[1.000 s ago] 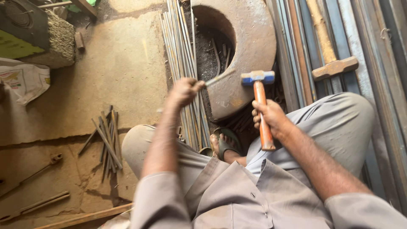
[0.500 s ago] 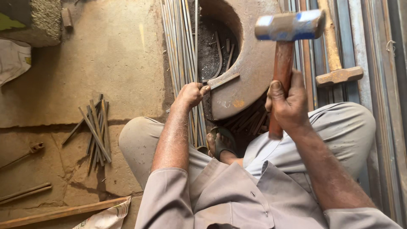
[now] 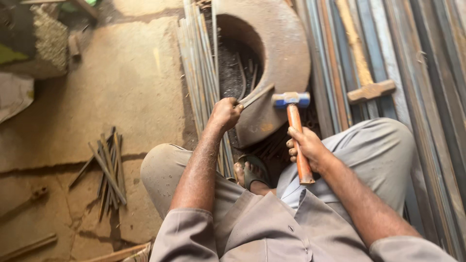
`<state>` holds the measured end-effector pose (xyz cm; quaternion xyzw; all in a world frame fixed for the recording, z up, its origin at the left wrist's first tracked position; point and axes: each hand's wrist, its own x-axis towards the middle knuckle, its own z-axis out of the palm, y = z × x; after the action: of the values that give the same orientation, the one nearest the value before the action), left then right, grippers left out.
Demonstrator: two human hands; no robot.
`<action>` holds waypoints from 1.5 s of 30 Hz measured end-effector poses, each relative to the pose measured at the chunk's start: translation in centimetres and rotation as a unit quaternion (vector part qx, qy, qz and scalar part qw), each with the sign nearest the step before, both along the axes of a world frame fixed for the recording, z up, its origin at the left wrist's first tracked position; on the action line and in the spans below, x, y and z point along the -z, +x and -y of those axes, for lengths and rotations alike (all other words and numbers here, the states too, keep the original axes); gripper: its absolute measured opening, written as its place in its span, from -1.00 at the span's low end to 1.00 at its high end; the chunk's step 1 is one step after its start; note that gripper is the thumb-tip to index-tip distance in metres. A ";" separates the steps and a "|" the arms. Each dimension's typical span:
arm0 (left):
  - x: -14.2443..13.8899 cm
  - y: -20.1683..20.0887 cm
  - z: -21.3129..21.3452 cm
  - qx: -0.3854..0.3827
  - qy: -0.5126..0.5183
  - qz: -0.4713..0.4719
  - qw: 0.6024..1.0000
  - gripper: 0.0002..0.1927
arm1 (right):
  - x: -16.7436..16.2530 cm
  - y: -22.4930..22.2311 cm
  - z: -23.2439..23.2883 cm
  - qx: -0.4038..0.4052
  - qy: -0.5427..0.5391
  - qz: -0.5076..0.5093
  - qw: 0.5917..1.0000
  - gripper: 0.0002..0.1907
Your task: The person sits on the floor and repeatedly picks up short metal rods, places them on a curved anvil, and strikes them with a hammer to shape the ends. Finished rods are set aside on the floor.
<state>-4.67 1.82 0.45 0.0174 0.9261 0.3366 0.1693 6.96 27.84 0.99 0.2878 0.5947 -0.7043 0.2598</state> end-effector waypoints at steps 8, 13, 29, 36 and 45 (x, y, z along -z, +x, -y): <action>0.8 -1.2 -9.1 -0.174 0.480 0.240 0.826 -0.61 | 1.3 0.5 -0.5 -0.033 0.030 0.010 0.999 -0.63; 0.8 -1.1 -11.5 -0.200 0.587 0.268 0.737 -0.63 | 0.6 0.6 -0.5 -0.033 0.032 0.018 0.999 -0.62; -1.7 -0.8 -12.1 -0.162 0.695 0.276 0.644 -0.63 | -0.5 0.5 0.3 -0.050 0.068 0.032 0.996 -0.54; -1.3 -0.9 -12.0 -0.169 0.685 0.277 0.652 -0.65 | -0.7 0.5 0.3 -0.051 0.067 0.036 0.996 -0.53; -2.8 -0.3 -11.1 -0.173 0.636 0.267 0.703 -0.57 | -1.0 0.5 0.3 -0.062 0.082 0.040 0.994 -0.53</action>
<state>-4.98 12.96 3.23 -0.1300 0.3947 0.8597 0.2970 7.44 27.54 2.03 0.2988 0.6562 -0.6237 0.3018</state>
